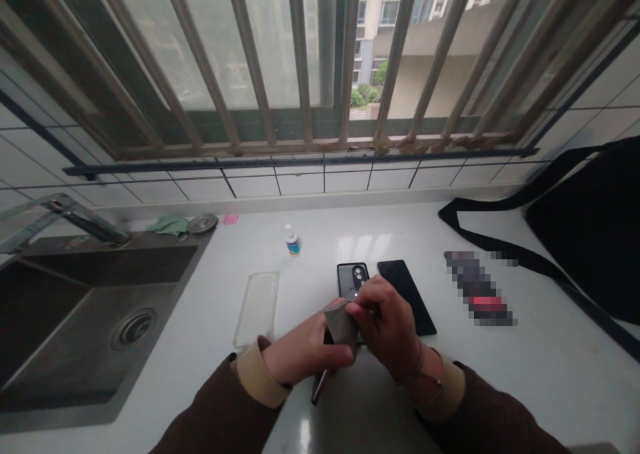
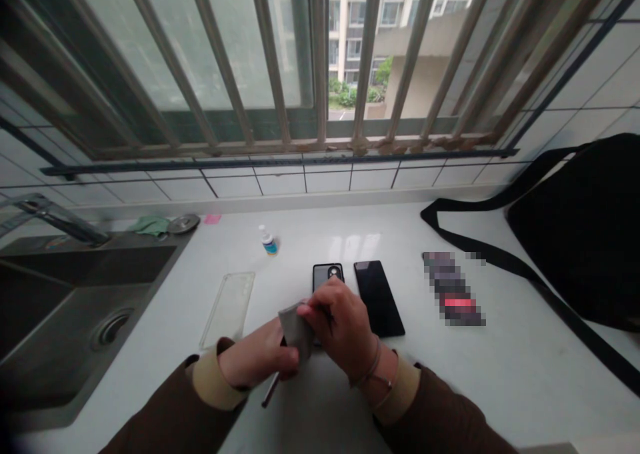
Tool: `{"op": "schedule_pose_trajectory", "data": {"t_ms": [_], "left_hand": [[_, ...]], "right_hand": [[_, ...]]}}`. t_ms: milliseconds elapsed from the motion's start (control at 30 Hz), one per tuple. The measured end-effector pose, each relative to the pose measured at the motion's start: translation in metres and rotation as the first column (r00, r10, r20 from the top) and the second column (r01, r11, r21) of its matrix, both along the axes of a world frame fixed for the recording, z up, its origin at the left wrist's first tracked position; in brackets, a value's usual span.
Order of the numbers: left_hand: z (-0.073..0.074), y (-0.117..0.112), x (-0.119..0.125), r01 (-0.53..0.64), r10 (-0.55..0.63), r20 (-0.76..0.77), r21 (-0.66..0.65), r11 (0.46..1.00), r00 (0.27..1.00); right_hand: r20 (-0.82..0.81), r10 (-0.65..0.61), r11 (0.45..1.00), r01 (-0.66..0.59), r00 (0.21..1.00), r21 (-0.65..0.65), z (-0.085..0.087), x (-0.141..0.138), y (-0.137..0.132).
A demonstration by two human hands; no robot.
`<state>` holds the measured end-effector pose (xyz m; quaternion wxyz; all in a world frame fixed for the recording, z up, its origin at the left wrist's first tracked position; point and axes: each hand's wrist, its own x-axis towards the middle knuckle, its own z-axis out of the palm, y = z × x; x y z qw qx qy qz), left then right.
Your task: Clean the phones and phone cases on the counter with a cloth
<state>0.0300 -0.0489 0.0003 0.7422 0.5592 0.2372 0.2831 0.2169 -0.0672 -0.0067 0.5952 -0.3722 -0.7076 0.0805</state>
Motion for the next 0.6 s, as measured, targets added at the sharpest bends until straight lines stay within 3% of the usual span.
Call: {"op": "schedule_pose_trajectory", "data": {"t_ms": [100,233,300,367,467,533,600], "left_hand": [[0.003,0.000,0.000,0.047,-0.046,-0.045,0.016,0.999,0.998],[0.000,-0.004,0.000,0.102,-0.089,0.065,-0.247,0.964,0.994],[-0.002,-0.005,0.000,0.104,-0.062,0.140,-0.312,0.944,0.988],[-0.003,-0.004,0.000,0.036,0.030,0.186,-0.339,0.940,0.982],[-0.005,-0.002,0.001,-0.133,0.219,0.196,-0.375,0.917,0.956],[-0.007,-0.001,0.001,-0.218,0.317,0.172,-0.432,0.875,0.933],[-0.007,0.001,0.002,-0.244,0.356,0.142,-0.500,0.831,0.924]], "right_hand": [[0.000,-0.076,0.997,0.076,0.997,-0.023,0.001,0.000,0.001],[-0.022,-0.246,0.959,0.241,0.969,-0.147,0.001,0.002,0.009],[-0.072,-0.291,0.940,0.271,0.954,-0.209,0.001,0.005,0.013],[-0.134,-0.295,0.945,0.269,0.946,-0.186,0.000,0.007,0.013],[-0.134,-0.146,0.989,0.146,0.980,-0.009,0.001,0.008,0.007],[-0.061,0.049,0.997,-0.044,0.997,0.071,0.003,0.006,0.000],[0.009,0.227,0.970,-0.227,0.974,0.083,0.005,0.001,-0.006]]}}
